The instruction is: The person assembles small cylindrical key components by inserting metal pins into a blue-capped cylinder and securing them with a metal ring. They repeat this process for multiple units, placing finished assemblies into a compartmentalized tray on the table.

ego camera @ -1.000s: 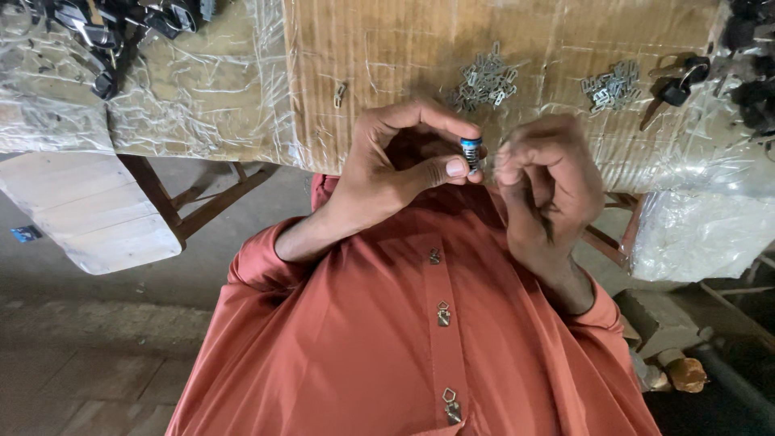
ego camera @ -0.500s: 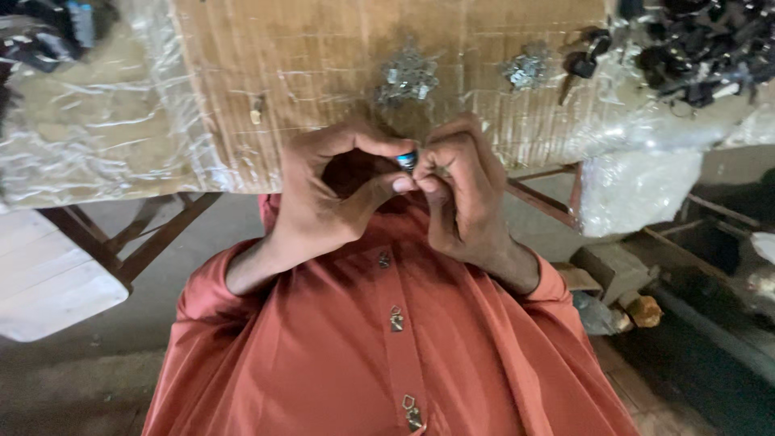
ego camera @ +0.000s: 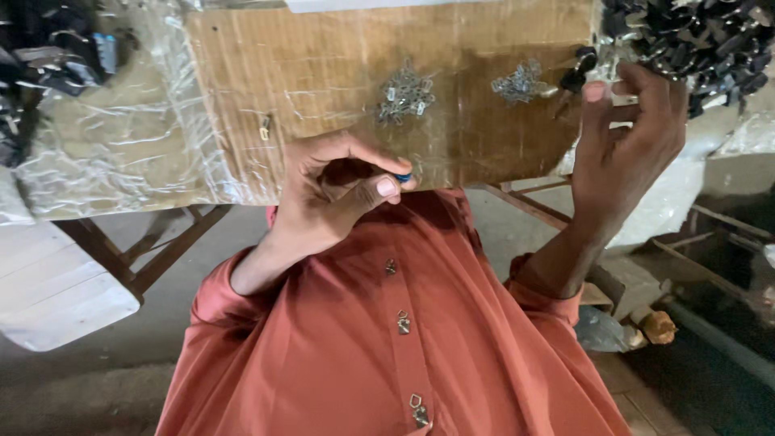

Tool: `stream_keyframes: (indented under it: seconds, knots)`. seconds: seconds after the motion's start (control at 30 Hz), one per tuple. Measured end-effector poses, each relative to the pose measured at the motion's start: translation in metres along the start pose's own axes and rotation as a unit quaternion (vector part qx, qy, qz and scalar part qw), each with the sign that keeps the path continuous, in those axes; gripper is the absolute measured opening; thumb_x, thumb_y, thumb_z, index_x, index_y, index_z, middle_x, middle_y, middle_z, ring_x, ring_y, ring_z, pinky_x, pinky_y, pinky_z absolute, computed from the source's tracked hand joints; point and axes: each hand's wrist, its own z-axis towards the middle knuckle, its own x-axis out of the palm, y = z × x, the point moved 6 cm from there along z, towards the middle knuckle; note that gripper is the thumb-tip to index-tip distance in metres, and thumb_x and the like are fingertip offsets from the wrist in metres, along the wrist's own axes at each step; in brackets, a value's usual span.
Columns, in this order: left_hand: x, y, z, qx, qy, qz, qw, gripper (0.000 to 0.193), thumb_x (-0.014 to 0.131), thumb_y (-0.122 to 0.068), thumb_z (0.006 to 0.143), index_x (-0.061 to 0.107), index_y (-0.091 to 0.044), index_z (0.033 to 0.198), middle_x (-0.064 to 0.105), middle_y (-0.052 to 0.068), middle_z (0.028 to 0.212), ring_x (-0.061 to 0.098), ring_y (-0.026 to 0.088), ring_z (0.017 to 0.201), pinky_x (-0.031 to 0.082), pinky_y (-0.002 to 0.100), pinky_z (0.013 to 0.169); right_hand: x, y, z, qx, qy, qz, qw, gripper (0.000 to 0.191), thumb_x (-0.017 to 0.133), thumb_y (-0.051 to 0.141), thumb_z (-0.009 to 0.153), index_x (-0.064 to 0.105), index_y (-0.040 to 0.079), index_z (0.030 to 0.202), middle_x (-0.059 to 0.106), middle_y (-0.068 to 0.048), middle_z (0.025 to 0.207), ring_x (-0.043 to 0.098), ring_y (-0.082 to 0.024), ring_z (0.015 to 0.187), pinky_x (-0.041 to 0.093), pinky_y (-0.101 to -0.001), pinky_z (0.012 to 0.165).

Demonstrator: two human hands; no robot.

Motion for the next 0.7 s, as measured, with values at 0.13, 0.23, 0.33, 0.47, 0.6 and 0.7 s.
stream_keyframes:
  seconds: [0.13, 0.23, 0.33, 0.47, 0.6, 0.7]
  knots:
    - [-0.004, 0.001, 0.003, 0.003, -0.025, -0.051, 0.998, 0.022, 0.071, 0.006, 0.102, 0.063, 0.002, 0.123, 0.075, 0.013, 0.109, 0.076, 0.017, 0.103, 0.066, 0.026, 0.089, 0.020, -0.016, 0.001, -0.168, 0.047, -0.135, 0.975, 0.032, 0.074, 0.033, 0.115, 0.066, 0.006, 0.101, 0.067, -0.005, 0.093, 0.068, -0.020, 0.081, 0.055, -0.0366, 0.077]
    - [-0.007, 0.006, -0.003, -0.018, -0.039, -0.090, 0.995, 0.020, 0.070, 0.005, 0.103, 0.066, 0.003, 0.122, 0.074, 0.014, 0.113, 0.076, 0.017, 0.105, 0.066, 0.029, 0.096, 0.016, -0.041, -0.007, -0.042, 0.119, 0.046, 0.991, 0.016, 0.068, 0.015, 0.109, 0.064, 0.001, 0.103, 0.070, -0.010, 0.104, 0.071, -0.014, 0.094, 0.058, -0.0286, 0.083]
    - [-0.007, 0.014, -0.005, -0.005, -0.029, -0.144, 0.989, 0.018, 0.069, 0.003, 0.105, 0.070, 0.002, 0.123, 0.074, 0.013, 0.110, 0.073, 0.015, 0.098, 0.064, 0.027, 0.090, -0.004, -0.046, -0.020, 0.115, 0.010, 0.240, 0.964, 0.005, 0.071, -0.001, 0.105, 0.070, 0.000, 0.100, 0.072, -0.016, 0.098, 0.072, -0.016, 0.088, 0.060, -0.0273, 0.077]
    - [-0.001, 0.034, -0.003, -0.037, -0.012, -0.270, 0.962, 0.009, 0.073, 0.001, 0.106, 0.072, 0.004, 0.114, 0.073, 0.012, 0.101, 0.067, 0.014, 0.084, 0.057, 0.026, 0.074, -0.014, 0.016, -0.032, -0.107, -0.247, 0.485, 0.832, 0.004, 0.070, -0.006, 0.100, 0.071, -0.002, 0.101, 0.070, -0.014, 0.090, 0.068, -0.014, 0.079, 0.057, -0.0271, 0.067]
    - [0.008, 0.046, -0.006, -0.085, -0.014, -0.340, 0.936, 0.017, 0.076, 0.000, 0.102, 0.073, 0.003, 0.118, 0.073, 0.011, 0.103, 0.065, 0.014, 0.085, 0.055, 0.027, 0.075, 0.023, 0.083, -0.020, -0.201, -0.081, 0.584, 0.782, 0.009, 0.071, -0.004, 0.095, 0.070, -0.004, 0.103, 0.070, -0.015, 0.087, 0.068, -0.012, 0.072, 0.053, -0.0253, 0.056]
    - [0.009, 0.042, -0.009, -0.095, -0.033, -0.351, 0.931, 0.016, 0.077, -0.001, 0.100, 0.073, 0.002, 0.115, 0.075, 0.013, 0.110, 0.066, 0.014, 0.089, 0.055, 0.027, 0.081, 0.028, 0.105, -0.012, -0.182, -0.026, 0.590, 0.787, 0.014, 0.074, -0.003, 0.091, 0.071, -0.006, 0.104, 0.071, -0.014, 0.083, 0.067, -0.006, 0.067, 0.047, -0.0224, 0.051]
